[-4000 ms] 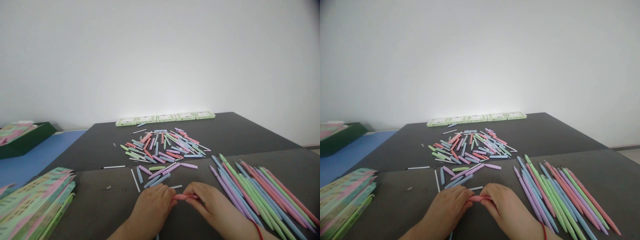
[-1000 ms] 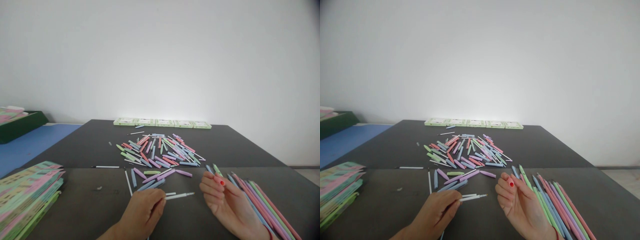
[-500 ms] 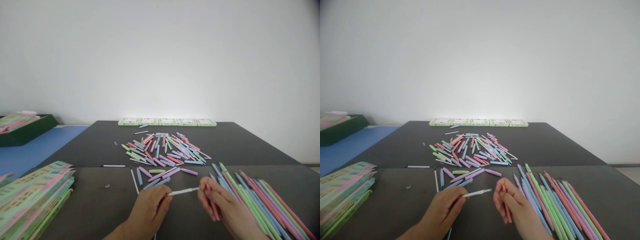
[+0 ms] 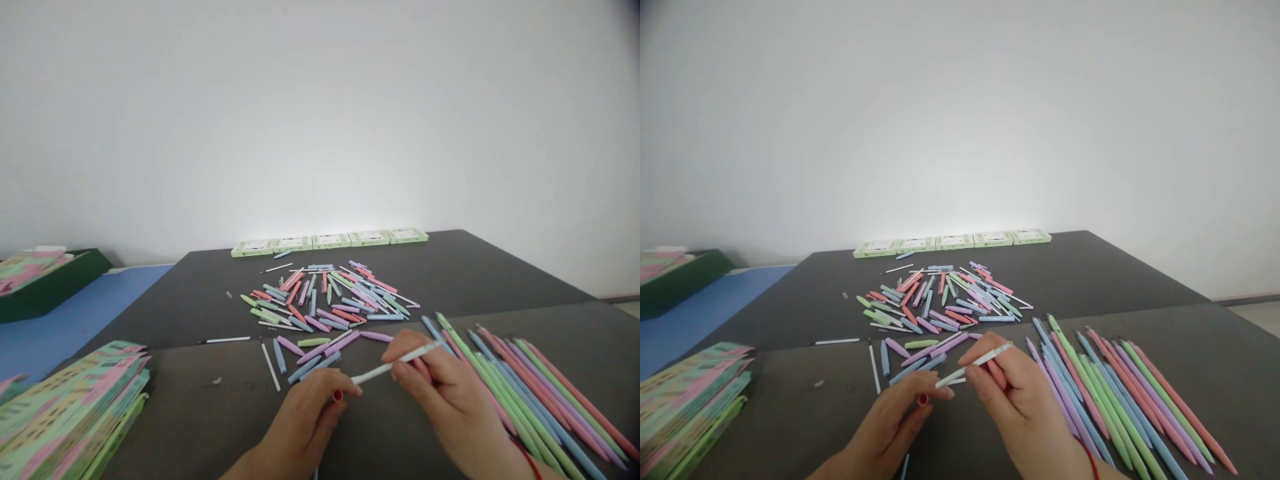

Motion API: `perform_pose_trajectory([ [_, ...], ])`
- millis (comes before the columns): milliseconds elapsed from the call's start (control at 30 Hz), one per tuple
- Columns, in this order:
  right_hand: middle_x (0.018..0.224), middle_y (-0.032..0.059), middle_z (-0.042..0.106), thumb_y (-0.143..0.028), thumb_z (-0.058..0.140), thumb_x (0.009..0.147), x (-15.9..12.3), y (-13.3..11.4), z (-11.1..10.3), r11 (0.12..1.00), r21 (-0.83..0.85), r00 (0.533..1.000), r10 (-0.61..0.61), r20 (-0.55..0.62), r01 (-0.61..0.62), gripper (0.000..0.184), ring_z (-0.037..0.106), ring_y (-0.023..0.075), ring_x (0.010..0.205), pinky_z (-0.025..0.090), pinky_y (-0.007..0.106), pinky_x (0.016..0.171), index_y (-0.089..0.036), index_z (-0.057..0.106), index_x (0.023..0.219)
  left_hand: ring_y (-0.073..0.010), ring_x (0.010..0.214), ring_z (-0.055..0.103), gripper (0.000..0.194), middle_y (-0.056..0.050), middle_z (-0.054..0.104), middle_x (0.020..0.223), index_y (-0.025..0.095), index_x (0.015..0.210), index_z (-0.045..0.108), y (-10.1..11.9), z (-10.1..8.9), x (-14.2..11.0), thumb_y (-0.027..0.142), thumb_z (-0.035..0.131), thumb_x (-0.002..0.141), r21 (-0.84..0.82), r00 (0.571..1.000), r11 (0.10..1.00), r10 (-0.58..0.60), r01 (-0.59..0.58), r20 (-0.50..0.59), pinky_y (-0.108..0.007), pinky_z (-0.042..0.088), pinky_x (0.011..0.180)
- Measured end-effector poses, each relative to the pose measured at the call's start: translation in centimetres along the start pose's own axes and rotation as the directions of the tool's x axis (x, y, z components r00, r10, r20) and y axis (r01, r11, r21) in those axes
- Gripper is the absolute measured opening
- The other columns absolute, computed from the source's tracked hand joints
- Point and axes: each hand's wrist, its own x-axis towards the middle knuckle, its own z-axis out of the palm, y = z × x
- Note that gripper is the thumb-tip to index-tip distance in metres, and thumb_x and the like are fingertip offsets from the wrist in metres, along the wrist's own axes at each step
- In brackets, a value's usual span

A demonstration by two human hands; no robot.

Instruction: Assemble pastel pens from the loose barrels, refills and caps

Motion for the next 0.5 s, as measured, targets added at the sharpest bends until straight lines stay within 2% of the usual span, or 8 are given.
perform_pose_trajectory([
  [100, 0.077, -0.0014, 0.050, -0.029, 0.046, 0.093, 0.0, -0.1, -0.8, 1.000, -0.023, 0.999, -0.007, -0.032, 0.006, 0.010, 0.044, 0.0135, 0.064, 0.036, 0.023, 0.056, -0.025, 0.056, 0.092, -0.0151, 0.107, 0.056, 0.025, -0.002, 0.065, 0.111, 0.026, 0.110, 0.052, -0.2, -0.2, -0.1, 0.011, 0.045, 0.091, -0.016, 0.997, 0.998, 0.065, -0.065, -0.039, -0.027, 0.042, 0.095],
  [233, 0.071, -0.0022, 0.047, -0.027, 0.043, 0.095, 0.0, 0.1, -0.6, 0.999, -0.032, 0.996, -0.019, 0.092, 0.022, 0.014, 0.042, 0.0132, 0.062, 0.035, 0.024, 0.056, -0.023, 0.053, 0.085, -0.0147, 0.103, 0.061, 0.031, -0.002, 0.067, 0.111, 0.027, 0.114, 0.055, 0.0, -0.3, -0.1, 0.009, 0.051, 0.089, 0.010, 0.995, 0.997, 0.078, -0.077, -0.070, -0.024, 0.046, 0.090],
  [333, 0.070, -0.0029, 0.046, -0.024, 0.043, 0.095, 0.0, 0.1, -0.4, 0.999, -0.040, 0.990, -0.023, 0.142, 0.029, 0.013, 0.042, 0.0124, 0.060, 0.034, 0.023, 0.056, -0.023, 0.052, 0.085, -0.0154, 0.094, 0.064, 0.029, -0.003, 0.069, 0.103, 0.026, 0.111, 0.062, 0.4, -0.2, 0.0, 0.012, 0.057, 0.086, -0.020, 0.994, 0.998, 0.056, -0.058, -0.094, -0.024, 0.049, 0.083],
  [367, 0.071, -0.0029, 0.046, -0.024, 0.043, 0.095, 0.0, 0.1, -0.3, 0.999, -0.043, 0.988, -0.024, 0.152, 0.031, 0.013, 0.043, 0.0124, 0.061, 0.034, 0.023, 0.056, -0.023, 0.051, 0.085, -0.0156, 0.089, 0.064, 0.026, -0.004, 0.070, 0.098, 0.025, 0.108, 0.065, 0.5, -0.2, 0.1, 0.014, 0.059, 0.085, -0.067, 0.994, 0.998, 0.010, -0.018, -0.108, -0.024, 0.050, 0.079],
  [433, 0.071, -0.0026, 0.047, -0.025, 0.043, 0.095, 0.0, 0.1, -0.4, 0.998, -0.050, 0.986, -0.024, 0.164, 0.033, 0.013, 0.044, 0.0126, 0.062, 0.035, 0.023, 0.057, -0.023, 0.052, 0.085, -0.0155, 0.075, 0.064, 0.020, -0.004, 0.069, 0.084, 0.022, 0.103, 0.068, 0.9, -0.3, 0.5, 0.024, 0.060, 0.085, -0.261, 0.974, 0.955, -0.183, 0.143, -0.133, -0.024, 0.051, 0.068],
  [500, 0.072, -0.0023, 0.049, -0.026, 0.043, 0.095, 0.0, 0.0, -0.5, 0.998, -0.061, 0.984, -0.022, 0.177, 0.033, 0.014, 0.045, 0.0127, 0.062, 0.035, 0.023, 0.058, -0.023, 0.052, 0.085, -0.0151, 0.064, 0.062, 0.025, -0.003, 0.067, 0.073, 0.018, 0.101, 0.070, 1.2, -0.7, 0.9, 0.034, 0.060, 0.084, -0.491, 0.905, 0.808, -0.416, 0.326, -0.084, -0.025, 0.050, 0.059],
])
